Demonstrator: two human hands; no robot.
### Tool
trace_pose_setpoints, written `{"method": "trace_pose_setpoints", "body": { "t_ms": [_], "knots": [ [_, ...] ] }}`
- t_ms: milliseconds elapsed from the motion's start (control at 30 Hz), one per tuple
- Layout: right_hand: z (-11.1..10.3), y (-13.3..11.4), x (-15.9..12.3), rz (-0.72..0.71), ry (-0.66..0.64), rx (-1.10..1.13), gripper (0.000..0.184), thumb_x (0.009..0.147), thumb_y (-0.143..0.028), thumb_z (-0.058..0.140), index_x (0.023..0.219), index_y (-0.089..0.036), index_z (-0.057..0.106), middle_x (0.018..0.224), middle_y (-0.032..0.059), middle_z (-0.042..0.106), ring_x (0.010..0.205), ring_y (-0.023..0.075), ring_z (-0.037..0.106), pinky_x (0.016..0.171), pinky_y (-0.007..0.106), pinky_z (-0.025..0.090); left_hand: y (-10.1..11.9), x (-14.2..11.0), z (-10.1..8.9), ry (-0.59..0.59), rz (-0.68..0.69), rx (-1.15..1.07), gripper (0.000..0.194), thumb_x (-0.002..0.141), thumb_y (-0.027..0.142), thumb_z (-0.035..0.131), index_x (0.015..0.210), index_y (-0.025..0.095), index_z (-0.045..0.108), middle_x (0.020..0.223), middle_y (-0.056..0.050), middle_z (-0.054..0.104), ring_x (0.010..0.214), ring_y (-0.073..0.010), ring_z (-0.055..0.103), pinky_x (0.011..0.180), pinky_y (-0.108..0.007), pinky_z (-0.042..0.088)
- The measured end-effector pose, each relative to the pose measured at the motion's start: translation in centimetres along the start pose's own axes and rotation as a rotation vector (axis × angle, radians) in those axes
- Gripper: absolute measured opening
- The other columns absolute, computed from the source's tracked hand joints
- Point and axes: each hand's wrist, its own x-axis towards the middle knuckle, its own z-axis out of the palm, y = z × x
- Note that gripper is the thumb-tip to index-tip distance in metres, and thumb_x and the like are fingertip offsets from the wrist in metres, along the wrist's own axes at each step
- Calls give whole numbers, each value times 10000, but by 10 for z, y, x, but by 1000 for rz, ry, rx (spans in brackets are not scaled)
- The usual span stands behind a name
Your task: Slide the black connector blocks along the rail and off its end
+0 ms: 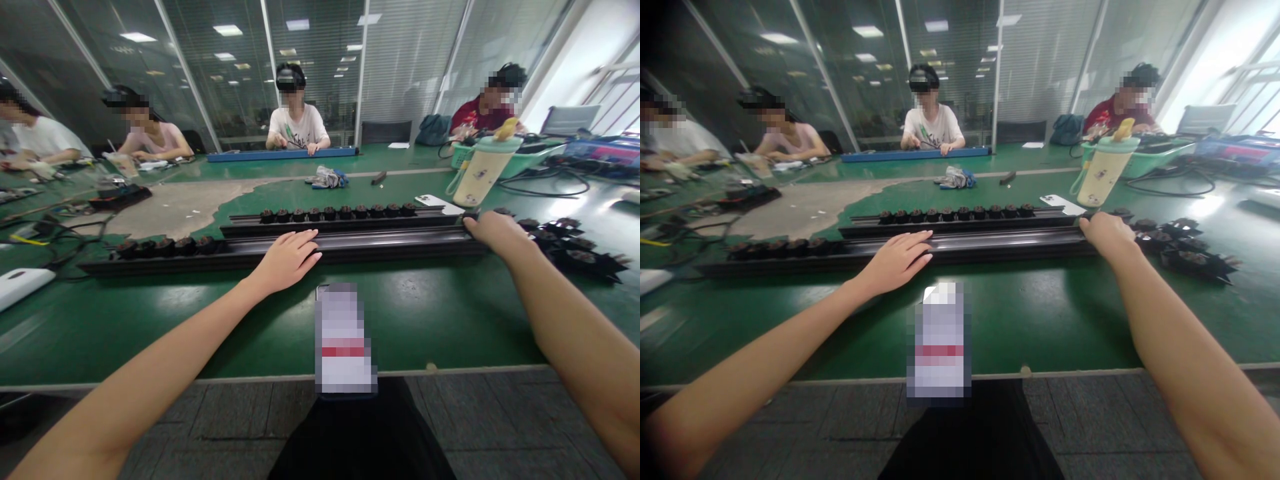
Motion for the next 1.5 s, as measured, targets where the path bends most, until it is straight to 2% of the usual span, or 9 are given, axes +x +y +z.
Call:
{"method": "trace_pose_setpoints", "body": {
  "t_ms": [400, 633, 833, 1167, 1500],
  "knots": [
    [-2, 0, -2, 16, 25, 20, 638, 960, -495, 377, 1300, -19, 633, 1292, 333, 598, 1230, 412, 592, 969, 500, 511, 0, -1, -1, 4, 0, -7, 464, 1087, 414, 306, 1213, 165, 677, 1551, -134, 529, 1435, -259, 505, 1202, -473, 372],
    [-7, -3, -6, 67, 30, 21, 633, 933, -491, 386, 1336, -61, 619, 1311, 323, 589, 1207, 417, 606, 949, 552, 515, 0, 0, -2, -5, -10, -19, 449, 1085, 408, 322, 1218, 162, 674, 1563, -135, 514, 1441, -260, 498, 1219, -471, 346],
    [-5, -3, -5, 51, 24, 35, 624, 940, -469, 364, 1324, -58, 633, 1306, 311, 602, 1212, 394, 610, 946, 512, 521, 0, 0, -2, -5, -3, -7, 461, 1086, 409, 315, 1213, 153, 677, 1555, -139, 522, 1440, -265, 499, 1212, -471, 356],
    [-7, -6, -9, 27, 22, 40, 578, 955, -415, 375, 1277, -22, 650, 1248, 341, 615, 1185, 373, 624, 935, 479, 517, 1, 1, -2, -5, -2, -7, 472, 1084, 407, 309, 1219, 151, 681, 1555, -139, 522, 1434, -267, 507, 1213, -471, 358],
    [-6, 4, -8, 44, 51, 35, 608, 949, -506, 397, 1299, -74, 644, 1302, 292, 609, 1224, 385, 603, 960, 493, 513, 0, 0, -1, 5, 6, -9, 461, 1085, 409, 315, 1219, 158, 678, 1552, -136, 527, 1433, -261, 508, 1209, -472, 362]
  ]
}}
